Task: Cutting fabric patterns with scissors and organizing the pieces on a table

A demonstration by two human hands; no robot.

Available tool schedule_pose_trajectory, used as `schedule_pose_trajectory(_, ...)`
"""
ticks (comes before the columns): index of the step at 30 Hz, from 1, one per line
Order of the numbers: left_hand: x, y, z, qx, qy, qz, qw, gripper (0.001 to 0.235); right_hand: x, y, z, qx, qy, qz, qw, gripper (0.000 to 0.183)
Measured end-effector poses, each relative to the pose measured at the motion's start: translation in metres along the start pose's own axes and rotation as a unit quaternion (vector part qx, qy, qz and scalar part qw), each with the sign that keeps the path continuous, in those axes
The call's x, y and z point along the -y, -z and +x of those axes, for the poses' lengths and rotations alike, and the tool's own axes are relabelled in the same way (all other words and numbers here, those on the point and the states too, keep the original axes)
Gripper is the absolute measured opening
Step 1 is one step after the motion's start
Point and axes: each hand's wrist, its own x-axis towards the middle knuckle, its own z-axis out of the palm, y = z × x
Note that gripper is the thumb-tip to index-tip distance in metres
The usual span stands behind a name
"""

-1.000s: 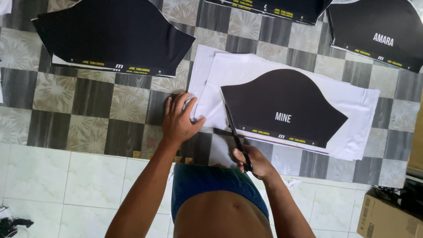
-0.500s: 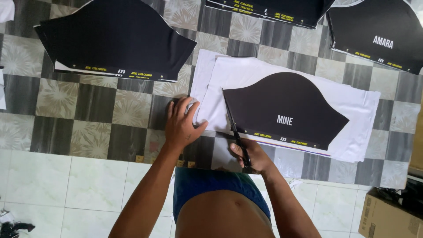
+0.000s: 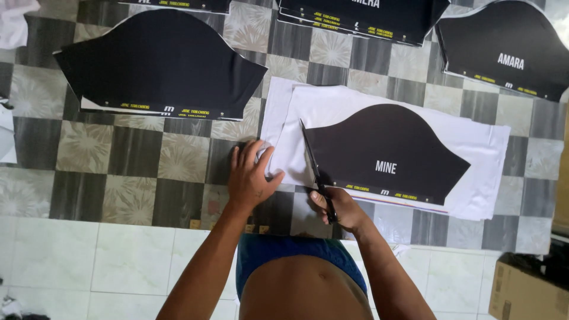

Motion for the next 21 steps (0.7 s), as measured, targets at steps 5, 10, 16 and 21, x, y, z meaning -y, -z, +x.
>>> schedule_pose_trajectory(5, 0.002, 0.002, -0.003, -0.027, -0.003, 0.002, 1.0, 0.073, -0.013, 0.014, -0.021, 0.053, 0.004, -0.025, 0.998, 0.063)
schedule_pose_trajectory(10, 0.009, 0.009, 0.001, -0.054, -0.054, -0.036, 0.996, 0.067, -0.066, 0.023, -0.096, 0.078, 0.009, -0.068, 0.995, 0.058)
schedule_pose_trajectory(16, -0.002, 0.024, 0.011, -0.034, -0.059, -0.038, 0.997, 0.05, -0.165, 0.003, -0.21, -0.037, 0.038, 0.127, 0.99, 0.054)
schedule_pose_trajectory(21, 0.011, 0.001, -0.003, 0.009, 0.002, 0.035, 0.999, 0.071, -0.285, 0.037, -0.248, -0.142, 0.055, 0.164, 0.975, 0.079)
